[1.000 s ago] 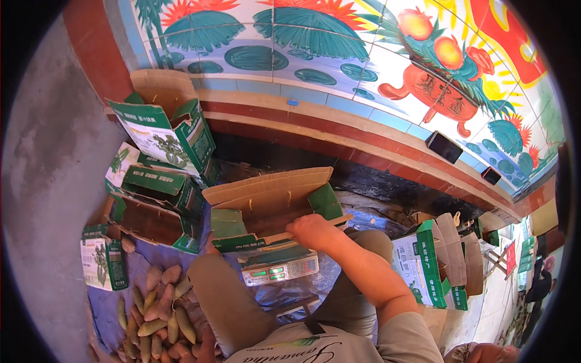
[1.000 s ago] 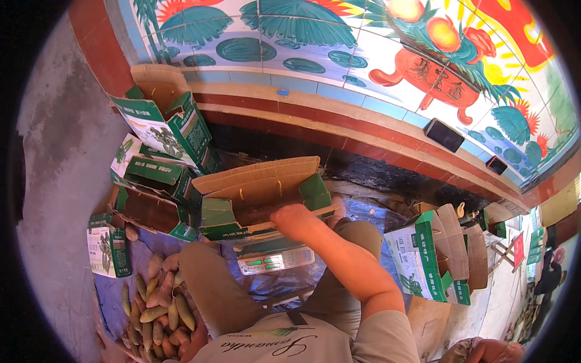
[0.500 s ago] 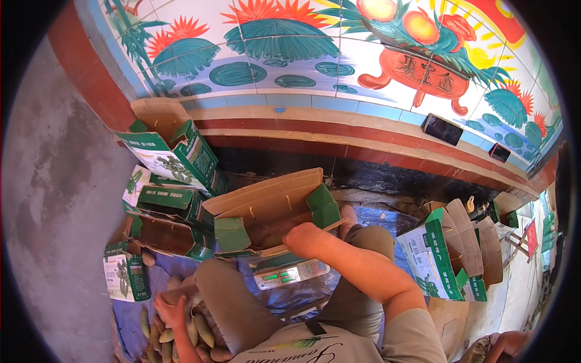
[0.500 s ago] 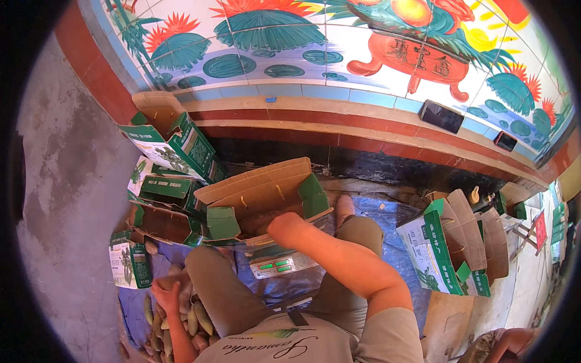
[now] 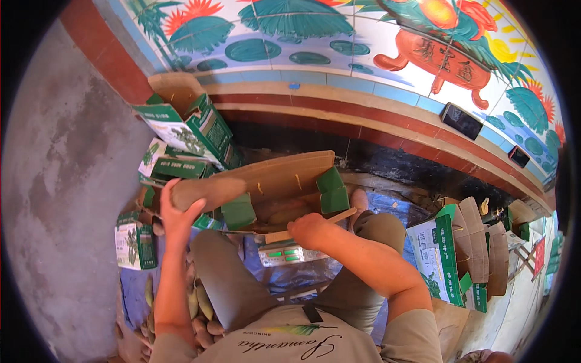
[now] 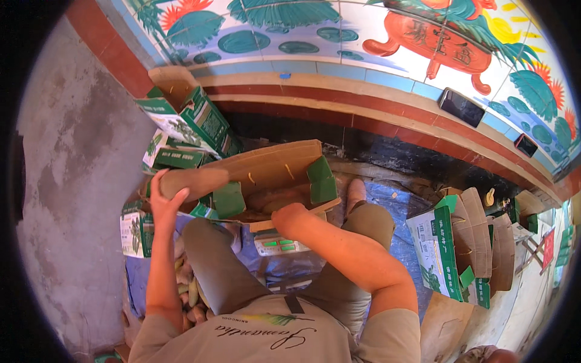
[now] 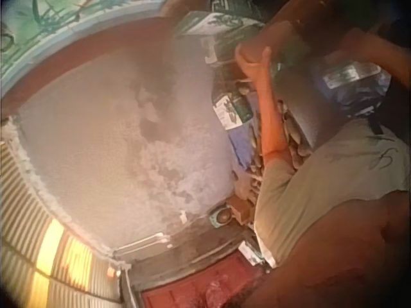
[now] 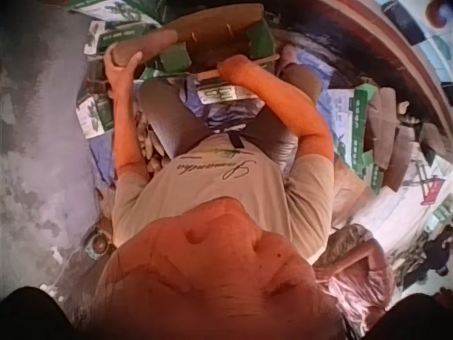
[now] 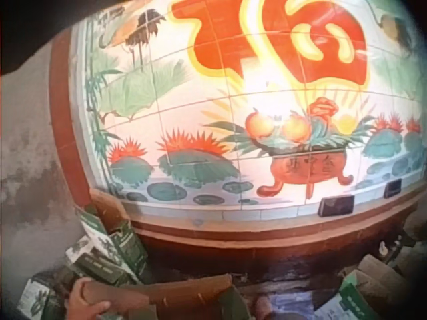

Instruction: Packing sweet potatoes into cardboard boxes and weighing them.

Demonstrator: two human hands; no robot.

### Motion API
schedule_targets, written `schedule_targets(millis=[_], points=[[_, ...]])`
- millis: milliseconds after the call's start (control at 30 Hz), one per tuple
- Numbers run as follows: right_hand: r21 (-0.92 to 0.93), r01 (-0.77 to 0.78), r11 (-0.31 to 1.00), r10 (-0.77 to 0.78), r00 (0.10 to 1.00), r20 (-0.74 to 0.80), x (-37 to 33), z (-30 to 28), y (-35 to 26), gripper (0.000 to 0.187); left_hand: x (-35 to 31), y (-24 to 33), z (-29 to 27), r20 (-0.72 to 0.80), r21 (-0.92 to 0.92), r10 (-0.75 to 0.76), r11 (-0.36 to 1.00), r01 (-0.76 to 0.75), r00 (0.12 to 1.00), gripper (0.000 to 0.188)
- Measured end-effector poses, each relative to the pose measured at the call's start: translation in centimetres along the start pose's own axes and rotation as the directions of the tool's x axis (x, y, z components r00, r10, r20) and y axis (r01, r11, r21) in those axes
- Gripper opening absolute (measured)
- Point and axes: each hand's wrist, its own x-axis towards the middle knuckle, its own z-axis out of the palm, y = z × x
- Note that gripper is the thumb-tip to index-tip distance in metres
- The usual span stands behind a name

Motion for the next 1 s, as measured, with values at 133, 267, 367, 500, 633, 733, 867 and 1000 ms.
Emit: schedule_targets(millis=[133, 267, 367, 500, 633, 733, 867, 1000], points=[[-0.044, 0.041, 0.998, -0.042, 0.999, -0.020, -0.2, -0.2, -0.2, 0.022, 1.0, -1.9, 4.0, 0.151, 0.189, 0.098, 0.974, -0.126, 0.984, 0.070], [-0.057, 0.057, 0.997, -0.058, 0.998, -0.007, -1.2, -0.5, -0.4, 0.024, 0.7, -1.1, 7.4, 0.229, 0.173, 0.030, 0.982, -0.071, 0.973, 0.070], [-0.078, 0.072, 0.994, -0.071, 0.997, 0.009, -1.7, -0.2, -0.6, 0.027, 0.6, -0.8, 9.4, 0.309, 0.245, -0.043, 0.969, -0.036, 0.950, 0.069], [-0.064, 0.065, 0.996, -0.066, 0.998, -0.011, -1.4, -0.2, -0.7, 0.028, 0.7, -1.7, 11.4, 0.427, 0.396, -0.119, 0.916, -0.067, 0.897, 0.073], [-0.084, 0.052, 0.995, -0.050, 0.999, 0.015, -1.3, -0.3, -0.6, 0.029, 1.1, -2.5, 13.7, 0.531, 0.560, -0.345, 0.828, -0.015, 0.774, 0.076], [-0.103, 0.069, 0.992, -0.074, 0.996, -0.045, -1.2, 0.4, -0.2, 0.024, 1.6, -4.7, 15.4, 0.549, 0.592, -0.450, 0.804, 0.051, 0.704, 0.080], [-0.142, 0.085, 0.986, -0.104, 0.986, -0.127, -1.1, 0.2, -0.3, 0.021, 1.2, -5.9, 17.4, 0.519, 0.439, -0.637, 0.771, 0.461, 0.570, 0.075], [-0.116, 0.051, 0.992, -0.056, 0.998, -0.042, -0.8, -0.5, -0.6, 0.025, 0.6, -6.1, 17.8, 0.600, 0.276, -0.633, 0.737, 0.617, 0.489, 0.063]])
